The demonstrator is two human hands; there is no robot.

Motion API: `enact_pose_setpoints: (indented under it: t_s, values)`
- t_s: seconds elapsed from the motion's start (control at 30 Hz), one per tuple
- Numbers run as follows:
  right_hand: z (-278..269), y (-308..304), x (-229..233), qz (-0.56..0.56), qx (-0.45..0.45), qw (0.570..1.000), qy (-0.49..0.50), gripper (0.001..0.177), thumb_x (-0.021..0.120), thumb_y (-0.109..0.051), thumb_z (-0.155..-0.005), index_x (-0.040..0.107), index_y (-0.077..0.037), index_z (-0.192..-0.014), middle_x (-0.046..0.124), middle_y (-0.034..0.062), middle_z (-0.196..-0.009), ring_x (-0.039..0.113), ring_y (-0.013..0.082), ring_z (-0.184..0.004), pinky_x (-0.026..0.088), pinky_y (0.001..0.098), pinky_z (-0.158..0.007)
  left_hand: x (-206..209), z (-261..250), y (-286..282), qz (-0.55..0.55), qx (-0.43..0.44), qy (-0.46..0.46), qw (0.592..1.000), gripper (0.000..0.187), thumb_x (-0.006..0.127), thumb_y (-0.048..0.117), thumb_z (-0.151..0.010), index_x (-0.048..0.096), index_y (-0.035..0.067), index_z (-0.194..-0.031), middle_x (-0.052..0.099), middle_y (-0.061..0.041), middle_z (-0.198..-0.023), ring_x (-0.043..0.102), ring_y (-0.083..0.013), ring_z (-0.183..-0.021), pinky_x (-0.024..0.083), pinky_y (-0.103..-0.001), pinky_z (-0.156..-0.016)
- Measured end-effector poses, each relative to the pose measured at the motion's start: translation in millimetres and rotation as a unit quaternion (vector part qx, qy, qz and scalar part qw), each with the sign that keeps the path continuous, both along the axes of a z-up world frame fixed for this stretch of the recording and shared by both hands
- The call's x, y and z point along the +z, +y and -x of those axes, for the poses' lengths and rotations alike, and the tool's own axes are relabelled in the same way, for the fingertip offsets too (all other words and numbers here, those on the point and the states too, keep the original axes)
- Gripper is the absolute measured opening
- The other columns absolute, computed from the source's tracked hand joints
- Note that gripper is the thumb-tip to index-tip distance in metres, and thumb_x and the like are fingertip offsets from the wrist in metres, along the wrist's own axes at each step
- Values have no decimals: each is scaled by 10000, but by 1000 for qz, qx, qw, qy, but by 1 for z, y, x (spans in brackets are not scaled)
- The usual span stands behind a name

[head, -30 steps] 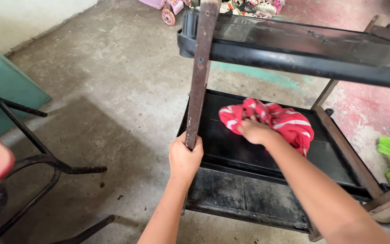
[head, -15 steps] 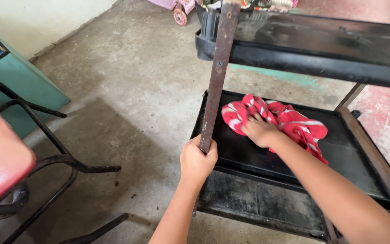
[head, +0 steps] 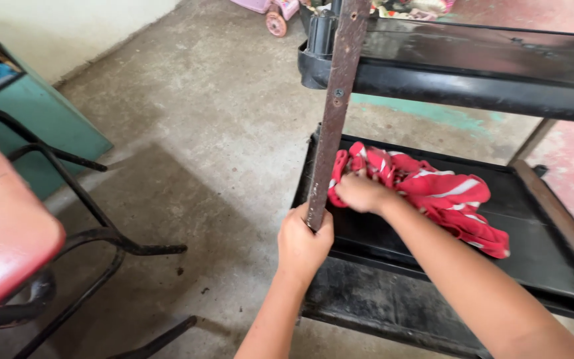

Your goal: Wiping down and cleaning a black plastic tiered storage shelf using a cloth and a spray bottle.

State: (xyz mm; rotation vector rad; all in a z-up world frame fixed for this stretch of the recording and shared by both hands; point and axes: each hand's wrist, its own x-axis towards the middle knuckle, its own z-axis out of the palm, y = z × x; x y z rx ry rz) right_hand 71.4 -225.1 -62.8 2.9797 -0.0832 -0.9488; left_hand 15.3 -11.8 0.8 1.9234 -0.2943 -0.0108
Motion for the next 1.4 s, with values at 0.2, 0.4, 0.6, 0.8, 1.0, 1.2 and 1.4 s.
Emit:
enact_pose_setpoints:
  t_s: [0.2,0.4,0.6,0.8,1.0,1.2,1.4]
  values:
    - [-105,-140,-142,-272,-229,919,-171,724,436,-620,-895,439,-267,-1527,114,139,-1712,-25,356,-1586,21,502,-1261,6,-5,-7,-13,-10,6,1000,152,654,204,-789,664,53,-797,664,-208,-771,668,-408,-784,550,-476,-724]
    - [-123,-121,-98,-126,-322,927,-146,780,339,-682,-909,341,-294,-1585,104,43,-1734,-153,407,-1579,-60,472,-1305,19,-12,-13,-7,-8,58,998,188,639,230,-818,653,45,-781,652,-202,-693,696,-379,-694,552,-438,-668]
    - [-73,-90,-91,-262,-240,921,-161,953,469,-588,-854,136,-153,-1634,-19,117,-1724,-194,383,-1557,5,464,-1272,-5,-13,-12,-7,7,19,1000,244,668,284,-828,687,42,-806,650,-203,-663,718,-367,-690,550,-434,-633]
    - [82,-14,-12,-231,-108,965,-53,834,468,-560,-936,195,-158,-1614,-15,172,-1716,-200,337,-1581,30,614,-1239,11,-6,-8,19,-6,64,998,246,656,291,-808,722,55,-803,688,-168,-642,746,-311,-660,560,-413,-666]
    - [130,21,59,-182,-128,971,-92,727,415,-533,-928,296,-296,-1605,162,-8,-1713,-32,344,-1581,102,551,-1239,-3,-9,-9,24,-18,17,999,229,650,238,-841,680,15,-800,634,-185,-635,685,-278,-596,538,-395,-628]
    - [-18,-148,-104,-225,-199,935,-187,641,282,-547,-1014,349,-236,-1570,310,-14,-1664,61,345,-1582,-66,489,-1278,-3,-8,-4,27,-24,10,999,178,659,159,-829,646,1,-748,604,-141,-570,594,-166,-524,511,-355,-562]
    - [-74,-188,-130,-79,-291,937,-177,817,137,-694,-993,319,-192,-1612,152,66,-1732,-49,384,-1614,-80,530,-1286,-11,-20,-11,20,6,-18,1000,271,644,172,-913,615,-22,-726,554,-154,-539,545,-166,-524,489,-375,-516]
